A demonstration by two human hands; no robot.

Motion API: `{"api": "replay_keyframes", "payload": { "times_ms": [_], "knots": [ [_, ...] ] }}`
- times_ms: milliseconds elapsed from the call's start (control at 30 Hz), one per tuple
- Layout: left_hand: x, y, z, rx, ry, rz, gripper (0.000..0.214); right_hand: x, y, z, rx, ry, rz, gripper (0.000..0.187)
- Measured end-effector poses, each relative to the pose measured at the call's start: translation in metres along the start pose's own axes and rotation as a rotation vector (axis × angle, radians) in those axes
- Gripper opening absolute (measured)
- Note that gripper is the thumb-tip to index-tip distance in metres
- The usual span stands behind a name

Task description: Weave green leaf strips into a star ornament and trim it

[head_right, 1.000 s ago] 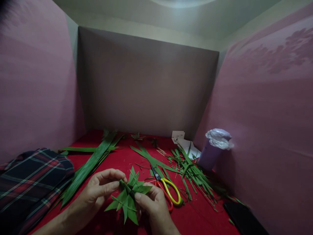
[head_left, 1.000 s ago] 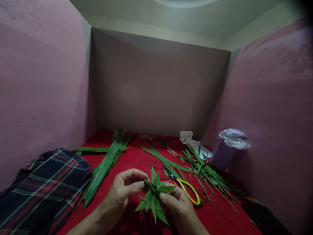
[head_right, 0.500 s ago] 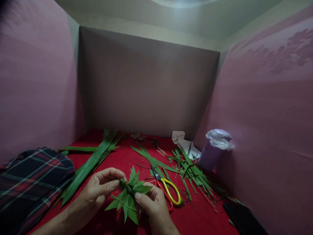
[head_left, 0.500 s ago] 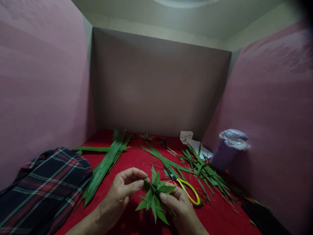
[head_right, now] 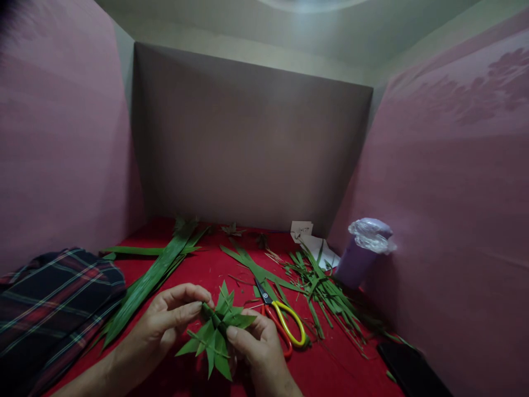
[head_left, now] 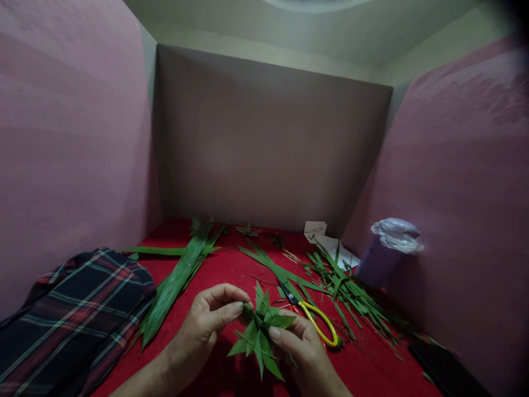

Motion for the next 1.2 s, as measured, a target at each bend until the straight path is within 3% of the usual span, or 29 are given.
{"api": "replay_keyframes", "payload": {
  "times_ms": [700, 1200],
  "knots": [
    [-0.0026, -0.0007, 0.0027, 0.04, -0.048, 0.008, 0.007, -0.0044, -0.0025, -0.0045, 0.024, -0.004, -0.012, 0.033],
    [-0.0027, -0.0001, 0.001, -0.031, 0.05, 0.016, 0.009, 0.0005, -0.0008, -0.0005, 0.015, -0.011, -0.006, 0.029]
  ]
}}
Point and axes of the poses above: each hand's wrist, its own y-axis away from the middle knuckle, its own x-axis out of the palm, z = x × y, the point moved 1 cm from there along -y, towards the middle knuckle, and after that the axes turned 13 degrees about z, right-handed, at the moved point
